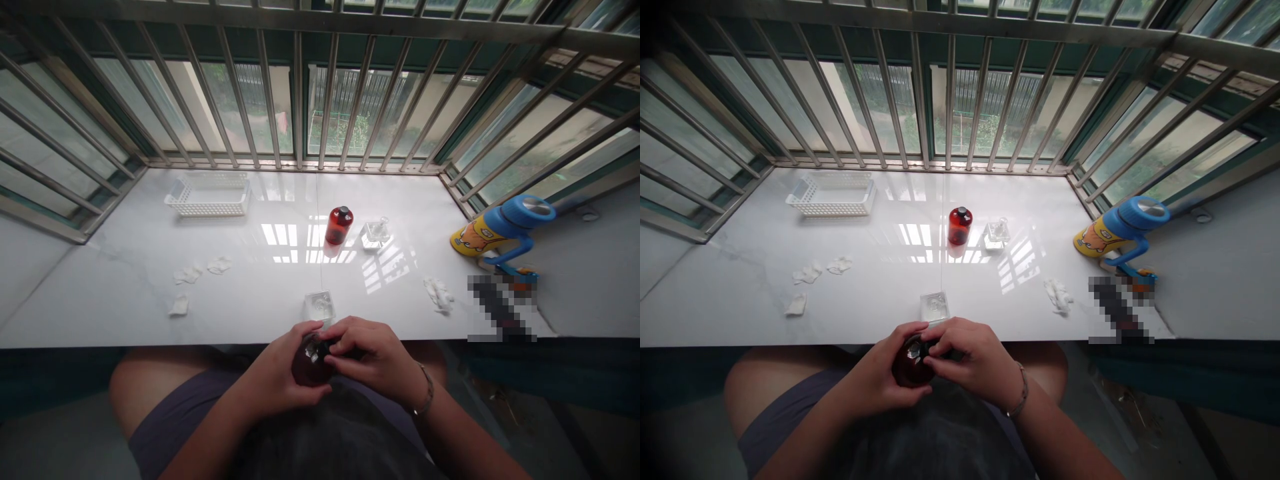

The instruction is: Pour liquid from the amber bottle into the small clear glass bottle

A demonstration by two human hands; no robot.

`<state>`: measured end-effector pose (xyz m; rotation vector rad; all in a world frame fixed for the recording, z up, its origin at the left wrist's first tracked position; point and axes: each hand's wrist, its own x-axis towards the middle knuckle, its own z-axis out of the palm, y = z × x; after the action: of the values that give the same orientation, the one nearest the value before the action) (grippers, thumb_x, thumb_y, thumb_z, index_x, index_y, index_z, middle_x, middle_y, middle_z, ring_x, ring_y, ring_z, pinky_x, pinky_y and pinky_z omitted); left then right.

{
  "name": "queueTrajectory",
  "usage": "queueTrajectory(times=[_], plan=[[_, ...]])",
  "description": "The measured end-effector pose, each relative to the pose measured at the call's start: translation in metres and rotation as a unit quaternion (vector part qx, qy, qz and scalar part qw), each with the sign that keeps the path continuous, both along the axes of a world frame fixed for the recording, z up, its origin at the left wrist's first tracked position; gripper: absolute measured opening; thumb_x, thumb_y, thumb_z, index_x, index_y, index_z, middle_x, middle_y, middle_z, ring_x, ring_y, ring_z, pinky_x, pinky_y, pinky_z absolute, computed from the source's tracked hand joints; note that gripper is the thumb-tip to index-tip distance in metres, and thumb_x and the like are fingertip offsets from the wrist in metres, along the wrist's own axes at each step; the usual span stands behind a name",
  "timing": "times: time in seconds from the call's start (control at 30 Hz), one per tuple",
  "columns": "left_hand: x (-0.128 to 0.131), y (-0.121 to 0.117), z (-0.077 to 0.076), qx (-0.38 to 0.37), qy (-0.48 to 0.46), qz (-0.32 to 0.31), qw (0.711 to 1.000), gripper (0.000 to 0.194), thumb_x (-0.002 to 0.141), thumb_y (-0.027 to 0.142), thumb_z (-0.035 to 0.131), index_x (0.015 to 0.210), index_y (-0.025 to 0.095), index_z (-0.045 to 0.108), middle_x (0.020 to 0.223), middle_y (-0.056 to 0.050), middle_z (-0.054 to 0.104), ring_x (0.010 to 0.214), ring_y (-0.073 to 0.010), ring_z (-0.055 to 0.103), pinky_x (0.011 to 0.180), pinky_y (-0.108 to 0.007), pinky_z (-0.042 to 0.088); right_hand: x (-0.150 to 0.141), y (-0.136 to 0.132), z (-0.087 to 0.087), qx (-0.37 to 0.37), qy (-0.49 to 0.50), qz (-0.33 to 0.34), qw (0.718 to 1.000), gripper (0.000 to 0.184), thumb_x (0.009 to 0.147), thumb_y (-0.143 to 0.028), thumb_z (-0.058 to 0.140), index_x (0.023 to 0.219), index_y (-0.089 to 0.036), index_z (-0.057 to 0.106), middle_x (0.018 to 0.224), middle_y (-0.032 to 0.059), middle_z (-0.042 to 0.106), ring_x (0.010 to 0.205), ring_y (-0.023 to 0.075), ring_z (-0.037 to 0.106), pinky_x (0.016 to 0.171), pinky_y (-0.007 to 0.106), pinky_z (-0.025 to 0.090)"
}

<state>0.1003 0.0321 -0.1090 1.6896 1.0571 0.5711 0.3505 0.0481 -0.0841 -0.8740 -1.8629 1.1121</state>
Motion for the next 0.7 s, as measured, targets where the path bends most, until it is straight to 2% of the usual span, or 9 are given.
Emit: queueTrajectory(times=[0.17,0.3,0.4,0.6,0.7], plan=[[0.004,0.001,-0.002,0.037,0.045,0.054,0.997,0.082,0.077,0.028,0.088,0.149,0.031,0.05,0.143,-0.007,0.069,0.127,-0.0297,0.071,0.112,-0.045,0.058,-0.011,-0.006,0.002,-0.033,-0.058,-0.095,0.993,0.016,0.091,-0.015,0.078,0.099,-0.025,0.07,0.117,0.0042,0.074,0.106,0.0205,0.074,0.092,0.033,0.061],[0.007,0.002,-0.003,0.057,0.06,0.063,0.995,0.08,0.078,0.027,0.086,0.149,0.03,0.049,0.142,-0.008,0.069,0.126,-0.0296,0.071,0.109,-0.045,0.06,-0.019,-0.016,0.005,-0.066,-0.096,-0.132,0.984,0.021,0.094,-0.018,0.073,0.112,-0.026,0.068,0.1,0.0004,0.073,0.086,0.0176,0.072,0.079,0.031,0.059],[0.009,0.001,-0.005,0.079,0.067,0.07,0.992,0.078,0.079,0.025,0.082,0.149,0.03,0.049,0.138,-0.007,0.07,0.121,-0.0288,0.073,0.106,-0.044,0.061,-0.024,-0.021,0.005,-0.067,-0.105,-0.15,0.981,0.022,0.096,-0.021,0.072,0.117,-0.026,0.068,0.101,0.0013,0.074,0.087,0.0184,0.073,0.078,0.031,0.059],[0.014,0.0,-0.007,0.163,0.067,0.047,0.983,0.073,0.082,0.017,0.077,0.148,0.03,0.047,0.138,-0.008,0.069,0.122,-0.0282,0.071,0.104,-0.043,0.06,-0.027,-0.017,-0.001,-0.053,-0.121,-0.187,0.973,0.015,0.096,-0.029,0.08,0.095,-0.025,0.066,0.088,0.0007,0.071,0.079,0.0197,0.069,0.071,0.032,0.057],[0.013,0.0,-0.005,0.138,0.063,0.048,0.987,0.076,0.081,0.019,0.08,0.148,0.031,0.047,0.137,-0.007,0.069,0.122,-0.0277,0.071,0.105,-0.042,0.06,-0.022,-0.012,-0.002,-0.041,-0.113,-0.157,0.98,0.012,0.098,-0.028,0.078,0.096,-0.025,0.067,0.096,0.0027,0.075,0.086,0.0212,0.073,0.077,0.033,0.06]])
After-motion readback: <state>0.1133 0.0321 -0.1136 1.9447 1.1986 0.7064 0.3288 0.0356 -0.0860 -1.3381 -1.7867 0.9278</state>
